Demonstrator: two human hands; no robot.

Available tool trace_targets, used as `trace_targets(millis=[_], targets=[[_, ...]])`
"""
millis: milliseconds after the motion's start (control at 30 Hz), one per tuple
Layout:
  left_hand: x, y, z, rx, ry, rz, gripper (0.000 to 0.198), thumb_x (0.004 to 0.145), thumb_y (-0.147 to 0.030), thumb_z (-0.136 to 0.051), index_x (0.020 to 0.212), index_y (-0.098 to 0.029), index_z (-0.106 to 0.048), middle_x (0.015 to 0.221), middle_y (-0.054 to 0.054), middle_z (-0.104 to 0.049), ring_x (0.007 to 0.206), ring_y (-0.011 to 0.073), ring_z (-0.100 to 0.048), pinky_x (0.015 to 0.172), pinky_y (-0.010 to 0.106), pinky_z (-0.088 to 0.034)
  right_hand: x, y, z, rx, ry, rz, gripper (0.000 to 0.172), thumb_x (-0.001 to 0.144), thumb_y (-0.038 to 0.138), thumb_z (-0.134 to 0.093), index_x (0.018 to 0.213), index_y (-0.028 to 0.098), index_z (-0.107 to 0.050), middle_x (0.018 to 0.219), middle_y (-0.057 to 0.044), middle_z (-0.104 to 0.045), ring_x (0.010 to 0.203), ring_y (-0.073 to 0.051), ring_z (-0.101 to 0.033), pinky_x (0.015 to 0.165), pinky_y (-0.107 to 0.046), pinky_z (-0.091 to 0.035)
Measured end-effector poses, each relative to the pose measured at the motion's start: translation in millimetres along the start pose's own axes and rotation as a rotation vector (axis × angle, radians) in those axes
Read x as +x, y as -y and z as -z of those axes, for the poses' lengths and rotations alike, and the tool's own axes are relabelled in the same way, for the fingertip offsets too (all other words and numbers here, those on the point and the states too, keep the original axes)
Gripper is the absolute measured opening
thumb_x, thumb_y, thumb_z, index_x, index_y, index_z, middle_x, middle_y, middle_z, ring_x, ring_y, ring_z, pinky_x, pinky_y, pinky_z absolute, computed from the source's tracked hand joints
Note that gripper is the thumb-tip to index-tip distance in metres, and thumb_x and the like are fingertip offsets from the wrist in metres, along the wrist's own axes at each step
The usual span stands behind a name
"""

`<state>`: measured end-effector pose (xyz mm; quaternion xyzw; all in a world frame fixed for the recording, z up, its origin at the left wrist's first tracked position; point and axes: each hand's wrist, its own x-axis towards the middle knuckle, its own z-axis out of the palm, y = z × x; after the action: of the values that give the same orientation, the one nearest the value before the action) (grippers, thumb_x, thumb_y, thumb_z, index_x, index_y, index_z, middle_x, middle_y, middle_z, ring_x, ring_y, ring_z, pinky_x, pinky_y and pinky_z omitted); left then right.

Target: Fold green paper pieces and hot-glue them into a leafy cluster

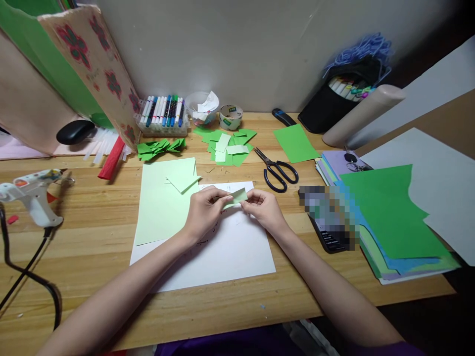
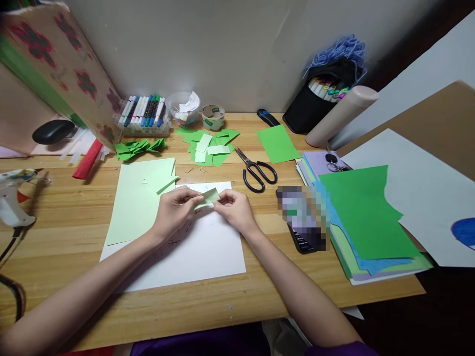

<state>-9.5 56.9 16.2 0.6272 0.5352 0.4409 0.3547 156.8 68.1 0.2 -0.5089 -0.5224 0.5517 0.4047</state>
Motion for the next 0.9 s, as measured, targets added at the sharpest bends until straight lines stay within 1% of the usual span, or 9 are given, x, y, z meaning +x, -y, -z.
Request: trace_targets(millis=[267, 300, 367, 433, 467, 567, 667, 767, 900], targets=[[2, 4, 0.5, -0.094, -0.022, 0.154, 0.012, 0.072, -0.024, -0.062, 0.071, -0.015, -0.07, 0.074, 0.005, -0.068, 0.068, 0.0162, -0.058, 0.063, 0.03, -0.045, 7, 5, 17, -0.017, -0.173, -0.011, 0.017, 0.061, 0.029, -0.068, 0.063, 0.015, -0.058, 0.056, 0.001, -0.057, 0.047, -0.008, -0.048, 0.045, -0.021, -0.039], [2, 4, 0.3, -0.097, -0.013, 0.163, 0.013, 0.072, -0.025, -0.062, 0.071, -0.015, -0.07, 0.074, 0.005, -0.068, 0.067, 0.0161, -0.058, 0.063, 0.03, -0.045, 7, 6, 17, 0.004, -0.16, -0.014, 0.018, 0.062, 0.03, -0.068, 0.066, 0.016, -0.058, 0.058, 0.001, -0.058, 0.049, -0.009, -0.05, 0.045, -0.021, -0.04], [2, 3, -0.3, -0.097, 0.025, 0.157, 0.014, 0.072, -0.026, -0.062, 0.071, -0.015, -0.07, 0.072, 0.005, -0.067, 0.065, 0.0151, -0.058, 0.061, 0.028, -0.044, 5, 8, 13, 0.029, -0.038, -0.021, 0.02, 0.065, 0.033, -0.068, 0.071, 0.016, -0.059, 0.062, 0.0, -0.059, 0.051, -0.01, -0.052, 0.047, -0.022, -0.043], [1, 1, -0.8, -0.092, 0.066, 0.138, 0.016, 0.073, -0.028, -0.06, 0.072, -0.015, -0.069, 0.072, 0.004, -0.067, 0.065, 0.0141, -0.057, 0.06, 0.026, -0.042, 1, 9, 7, 0.015, 0.089, -0.022, 0.021, 0.067, 0.035, -0.067, 0.07, 0.016, -0.058, 0.06, 0.001, -0.057, 0.05, -0.01, -0.051, 0.047, -0.022, -0.042], [1, 0, -0.9, -0.09, 0.079, 0.144, 0.017, 0.073, -0.03, -0.06, 0.073, -0.015, -0.069, 0.072, 0.004, -0.067, 0.065, 0.0138, -0.057, 0.059, 0.025, -0.041, -2, 9, 4, -0.001, 0.11, -0.016, 0.021, 0.068, 0.035, -0.067, 0.069, 0.017, -0.057, 0.058, 0.002, -0.056, 0.049, -0.009, -0.051, 0.046, -0.022, -0.042], [1, -4, -0.2, -0.117, 0.133, 0.277, 0.024, 0.068, -0.037, -0.065, 0.074, -0.013, -0.066, 0.064, 0.003, -0.065, 0.058, 0.0134, -0.056, 0.052, 0.023, -0.038, -6, 8, -4, -0.017, 0.041, 0.026, 0.023, 0.07, 0.038, -0.066, 0.069, 0.017, -0.056, 0.059, 0.002, -0.055, 0.051, -0.01, -0.051, 0.048, -0.022, -0.043], [3, -5, 1.0, -0.202, 0.217, 0.425, 0.026, 0.062, -0.037, -0.068, 0.065, -0.011, -0.062, 0.057, 0.003, -0.061, 0.052, 0.0127, -0.054, 0.048, 0.022, -0.036, -8, 6, -7, 0.01, 0.003, 0.06, 0.024, 0.071, 0.04, -0.065, 0.07, 0.018, -0.056, 0.062, 0.001, -0.055, 0.055, -0.011, -0.053, 0.053, -0.024, -0.047], [3, -3, 1.0, -0.259, 0.261, 0.458, 0.021, 0.062, -0.031, -0.066, 0.061, -0.011, -0.061, 0.057, 0.003, -0.061, 0.051, 0.0113, -0.053, 0.049, 0.021, -0.036, -8, 5, -8, 0.008, 0.001, 0.072, 0.024, 0.072, 0.04, -0.065, 0.07, 0.018, -0.055, 0.062, 0.002, -0.054, 0.056, -0.011, -0.053, 0.053, -0.024, -0.046], [0, 1, 0.3, -0.122, 0.251, 0.417, 0.02, 0.062, -0.029, -0.062, 0.052, -0.011, -0.058, 0.048, 0.0, -0.053, 0.044, 0.0083, -0.044, 0.041, 0.02, -0.028, -9, 4, -9, -0.016, -0.009, 0.069, 0.025, 0.073, 0.04, -0.064, 0.068, 0.018, -0.052, 0.061, 0.002, -0.054, 0.055, -0.011, -0.053, 0.051, -0.023, -0.044]])
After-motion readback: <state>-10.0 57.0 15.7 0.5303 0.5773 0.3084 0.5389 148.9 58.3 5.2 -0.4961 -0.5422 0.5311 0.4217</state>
